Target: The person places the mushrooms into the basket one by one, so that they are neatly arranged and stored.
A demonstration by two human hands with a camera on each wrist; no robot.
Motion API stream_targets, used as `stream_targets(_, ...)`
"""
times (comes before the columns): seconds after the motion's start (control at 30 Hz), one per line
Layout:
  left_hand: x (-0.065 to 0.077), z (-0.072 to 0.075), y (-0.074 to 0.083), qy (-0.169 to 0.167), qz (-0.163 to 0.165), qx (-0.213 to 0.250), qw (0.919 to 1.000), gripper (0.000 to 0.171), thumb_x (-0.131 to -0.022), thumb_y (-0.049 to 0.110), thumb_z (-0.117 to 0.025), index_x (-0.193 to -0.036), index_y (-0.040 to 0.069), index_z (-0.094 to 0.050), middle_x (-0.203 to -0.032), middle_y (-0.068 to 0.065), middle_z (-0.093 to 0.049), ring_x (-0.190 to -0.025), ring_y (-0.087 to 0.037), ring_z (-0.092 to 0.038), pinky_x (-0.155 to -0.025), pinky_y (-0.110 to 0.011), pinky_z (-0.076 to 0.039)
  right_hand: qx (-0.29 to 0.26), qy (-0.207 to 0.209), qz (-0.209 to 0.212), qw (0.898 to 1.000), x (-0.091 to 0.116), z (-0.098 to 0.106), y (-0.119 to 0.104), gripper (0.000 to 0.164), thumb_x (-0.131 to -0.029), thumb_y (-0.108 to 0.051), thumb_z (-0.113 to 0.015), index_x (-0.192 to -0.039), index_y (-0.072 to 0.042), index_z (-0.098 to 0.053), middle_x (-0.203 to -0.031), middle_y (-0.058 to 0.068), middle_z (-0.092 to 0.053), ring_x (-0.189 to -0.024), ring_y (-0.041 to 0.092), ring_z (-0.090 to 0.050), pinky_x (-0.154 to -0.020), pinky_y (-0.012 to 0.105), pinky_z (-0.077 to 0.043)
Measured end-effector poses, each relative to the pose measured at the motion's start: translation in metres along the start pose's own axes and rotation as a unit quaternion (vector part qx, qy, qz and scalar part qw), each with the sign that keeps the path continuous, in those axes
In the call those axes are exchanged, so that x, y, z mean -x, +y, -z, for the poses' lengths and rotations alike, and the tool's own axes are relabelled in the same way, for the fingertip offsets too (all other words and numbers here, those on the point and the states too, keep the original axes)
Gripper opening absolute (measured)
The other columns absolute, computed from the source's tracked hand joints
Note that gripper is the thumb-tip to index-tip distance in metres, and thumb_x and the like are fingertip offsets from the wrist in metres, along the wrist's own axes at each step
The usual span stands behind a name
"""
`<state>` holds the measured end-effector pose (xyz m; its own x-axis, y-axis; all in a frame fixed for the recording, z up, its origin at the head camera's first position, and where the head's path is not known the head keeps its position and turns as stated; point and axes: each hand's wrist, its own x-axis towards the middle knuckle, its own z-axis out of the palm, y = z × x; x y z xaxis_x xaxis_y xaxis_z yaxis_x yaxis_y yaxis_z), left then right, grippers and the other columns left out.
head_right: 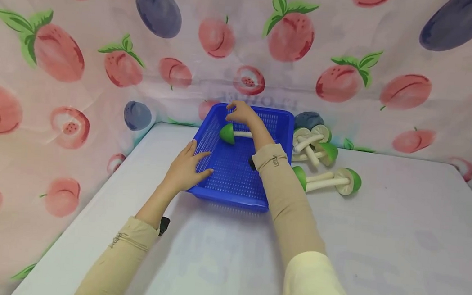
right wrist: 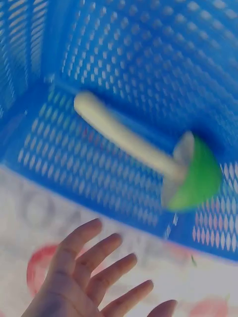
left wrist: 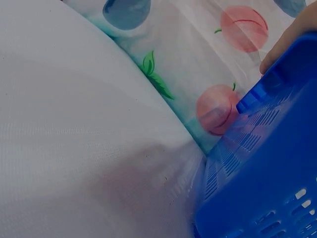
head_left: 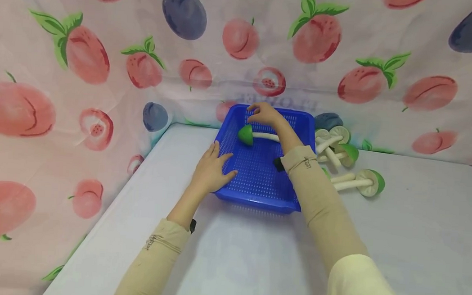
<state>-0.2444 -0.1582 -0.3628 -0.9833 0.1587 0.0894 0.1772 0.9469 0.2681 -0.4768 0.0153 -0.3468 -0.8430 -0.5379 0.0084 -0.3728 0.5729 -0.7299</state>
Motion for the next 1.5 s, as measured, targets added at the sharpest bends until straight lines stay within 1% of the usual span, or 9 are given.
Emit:
stream_targets(0.07, 0.001, 0.0, 0.0, -0.002, 0.002, -0.001, 1.0, 0.059, -0.089, 0.042, -0.057, -0.139, 0.011, -0.048, -0.154, -0.026, -0.016, -0.146, -0.036, -0.011, -0.118, -0.047, -0.017, -0.025, -0.013, -0.016, 0.999, 0.034, 0.006, -0.044, 0.049, -0.089, -0.018, -0.061, -0.134, -0.002, -0.049, -0.139, 0.023, -0.047, -0.131, 0.033, -0.042, -0.104, 0.044, -0.041)
stream_targets(0.17, 0.0, 0.002, 0.0, 0.001, 0.001, -0.005, 1.0, 0.059, -0.089, 0.042, -0.058, -0.138, 0.01, -0.048, -0.154, -0.027, -0.017, -0.146, -0.036, -0.012, -0.118, -0.047, -0.017, -0.034, -0.006, -0.04, 0.999, 0.059, 0.012, -0.081, 0.049, -0.093, -0.015, -0.056, -0.138, 0.0, -0.043, -0.143, 0.024, -0.041, -0.132, 0.034, -0.041, -0.101, 0.045, -0.042)
stream_targets(0.23, -0.002, 0.003, -0.001, 0.003, -0.001, -0.005, 1.0, 0.06, -0.089, 0.042, -0.057, -0.138, 0.01, -0.048, -0.153, -0.027, -0.016, -0.146, -0.037, -0.012, -0.118, -0.047, -0.017, -0.037, 0.006, -0.044, 0.998, 0.069, 0.018, -0.095, 0.048, -0.094, -0.017, -0.054, -0.137, -0.002, -0.044, -0.143, 0.023, -0.043, -0.117, 0.028, -0.053, -0.085, 0.035, -0.048)
stream_targets(0.3, -0.004, 0.004, -0.001, 0.002, -0.004, -0.004, 1.0, 0.06, -0.089, 0.042, -0.057, -0.138, 0.009, -0.048, -0.153, -0.027, -0.016, -0.146, -0.037, -0.011, -0.119, -0.047, -0.016, -0.033, 0.017, -0.057, 0.998, 0.075, 0.024, -0.102, 0.046, -0.094, -0.02, -0.054, -0.137, -0.006, -0.046, -0.143, 0.019, -0.046, -0.1, 0.022, -0.054, -0.068, 0.028, -0.043)
stream_targets(0.4, -0.006, 0.004, -0.002, -0.002, -0.005, -0.001, 1.0, 0.06, -0.089, 0.042, -0.057, -0.138, 0.009, -0.048, -0.154, -0.027, -0.016, -0.146, -0.037, -0.011, -0.119, -0.047, -0.016, -0.033, 0.031, -0.055, 0.997, 0.085, 0.031, -0.11, 0.043, -0.094, -0.02, -0.054, -0.134, -0.007, -0.049, -0.14, 0.017, -0.049, -0.093, 0.019, -0.051, -0.062, 0.026, -0.038)
stream_targets(0.53, -0.007, 0.004, -0.004, -0.005, -0.004, 0.001, 1.0, 0.059, -0.09, 0.042, -0.057, -0.138, 0.009, -0.048, -0.153, -0.028, -0.016, -0.146, -0.037, -0.011, -0.119, -0.047, -0.015, -0.023, 0.046, -0.033, 0.998, 0.095, 0.039, -0.113, 0.042, -0.093, -0.016, -0.054, -0.132, -0.001, -0.05, -0.137, 0.022, -0.05, -0.121, 0.03, -0.05, -0.087, 0.04, -0.047)
stream_targets(0.67, -0.006, 0.005, -0.008, -0.006, -0.001, 0.002, 1.0, 0.06, -0.09, 0.042, -0.057, -0.138, 0.008, -0.048, -0.153, -0.029, -0.016, -0.145, -0.038, -0.011, -0.119, -0.048, -0.015, -0.007, 0.064, -0.011, 0.998, 0.104, 0.047, -0.116, 0.04, -0.091, -0.01, -0.054, -0.127, 0.006, -0.051, -0.131, 0.028, -0.053, -0.123, 0.036, -0.05, -0.103, 0.043, -0.041)
stream_targets(1.0, -0.001, 0.005, -0.011, -0.007, 0.006, 0.013, 0.9999, 0.062, -0.088, 0.042, -0.058, -0.138, 0.007, -0.047, -0.153, -0.029, -0.013, -0.145, -0.039, -0.009, -0.118, -0.051, -0.015, 0.029, 0.076, -0.027, 0.996, 0.135, 0.072, -0.12, 0.039, -0.094, -0.015, -0.05, -0.128, 0.005, -0.049, -0.133, 0.025, -0.05, -0.121, 0.036, -0.048, -0.105, 0.044, -0.039)
stream_targets(1.5, 0.001, -0.001, 0.008, -0.007, -0.012, 0.002, 0.9999, 0.062, -0.088, 0.043, -0.059, -0.136, 0.005, -0.05, -0.152, -0.032, -0.014, -0.144, -0.042, -0.011, -0.118, -0.05, -0.017, 0.091, 0.106, -0.091, 0.986, 0.217, 0.109, -0.067, 0.042, -0.095, -0.022, -0.05, -0.126, 0.006, -0.051, -0.13, 0.033, -0.051, -0.121, 0.045, -0.048, -0.102, 0.055, -0.039)
